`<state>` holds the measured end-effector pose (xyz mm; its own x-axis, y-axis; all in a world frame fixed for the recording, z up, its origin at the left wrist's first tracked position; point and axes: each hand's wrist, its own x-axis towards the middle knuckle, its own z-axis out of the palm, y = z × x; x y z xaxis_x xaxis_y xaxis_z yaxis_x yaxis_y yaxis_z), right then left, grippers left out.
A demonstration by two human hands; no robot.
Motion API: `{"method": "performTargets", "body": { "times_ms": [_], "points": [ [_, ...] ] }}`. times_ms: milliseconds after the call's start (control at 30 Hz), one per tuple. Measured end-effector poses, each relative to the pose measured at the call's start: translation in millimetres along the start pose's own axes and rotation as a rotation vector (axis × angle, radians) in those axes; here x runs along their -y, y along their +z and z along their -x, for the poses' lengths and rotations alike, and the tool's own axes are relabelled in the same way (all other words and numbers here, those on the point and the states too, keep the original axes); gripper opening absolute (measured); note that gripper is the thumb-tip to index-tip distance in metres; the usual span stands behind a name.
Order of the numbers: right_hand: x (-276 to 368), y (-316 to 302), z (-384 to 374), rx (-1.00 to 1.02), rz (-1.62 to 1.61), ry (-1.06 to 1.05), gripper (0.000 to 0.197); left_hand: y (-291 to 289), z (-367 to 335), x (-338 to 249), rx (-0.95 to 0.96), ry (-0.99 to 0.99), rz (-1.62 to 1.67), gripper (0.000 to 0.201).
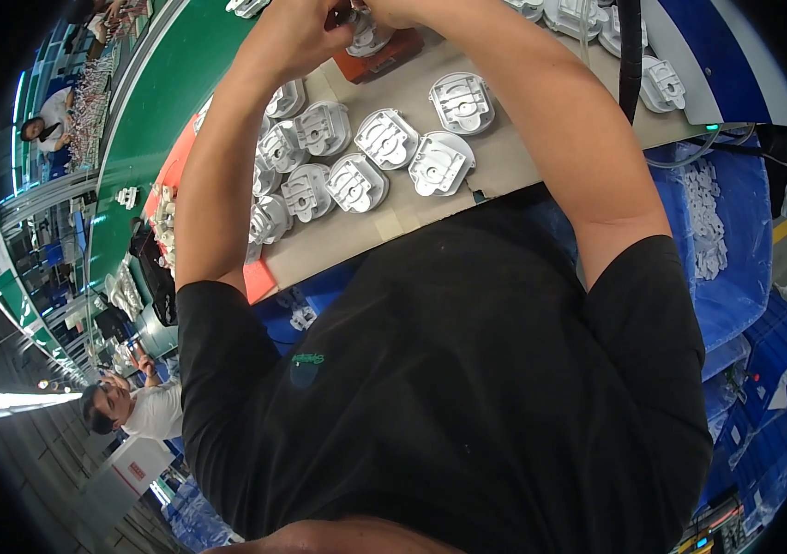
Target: Assembling small electronic components on an industrial production line using a placement jig.
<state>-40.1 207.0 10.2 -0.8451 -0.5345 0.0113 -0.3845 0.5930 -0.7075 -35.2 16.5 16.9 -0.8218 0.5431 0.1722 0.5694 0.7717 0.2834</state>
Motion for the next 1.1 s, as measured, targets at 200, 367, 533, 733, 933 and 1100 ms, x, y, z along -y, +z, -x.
{"method": "performTargets", "body": {
  "times_ms": [200,367,533,733,933,1100],
  "points": [
    [-3,10,-24,0.060,0.283,0.111,0.025,5,1,11,0.060,-0.065,0.066,0.020],
    [-6,12,-23,0.005,0.167,0.037,0.026,-1,0,4,0.054,-0.091,0.067,0.020],
    [-3,-3,-15,0.131,0.368,0.048,0.036,7,-3,8,0.082,-0.066,0.085,0.020],
    [-2,-20,1,-0.218,0.221,-0.131,0.046,22,2,21,0.120,-0.103,-0.064,0.031],
    [3,-18,6,-0.217,0.237,-0.091,0.033,25,3,11,0.100,-0.102,-0.101,0.031],
    [14,0,-3,-0.106,0.406,-0.020,0.025,19,4,12,0.088,-0.134,-0.026,0.031]
  ]
}}
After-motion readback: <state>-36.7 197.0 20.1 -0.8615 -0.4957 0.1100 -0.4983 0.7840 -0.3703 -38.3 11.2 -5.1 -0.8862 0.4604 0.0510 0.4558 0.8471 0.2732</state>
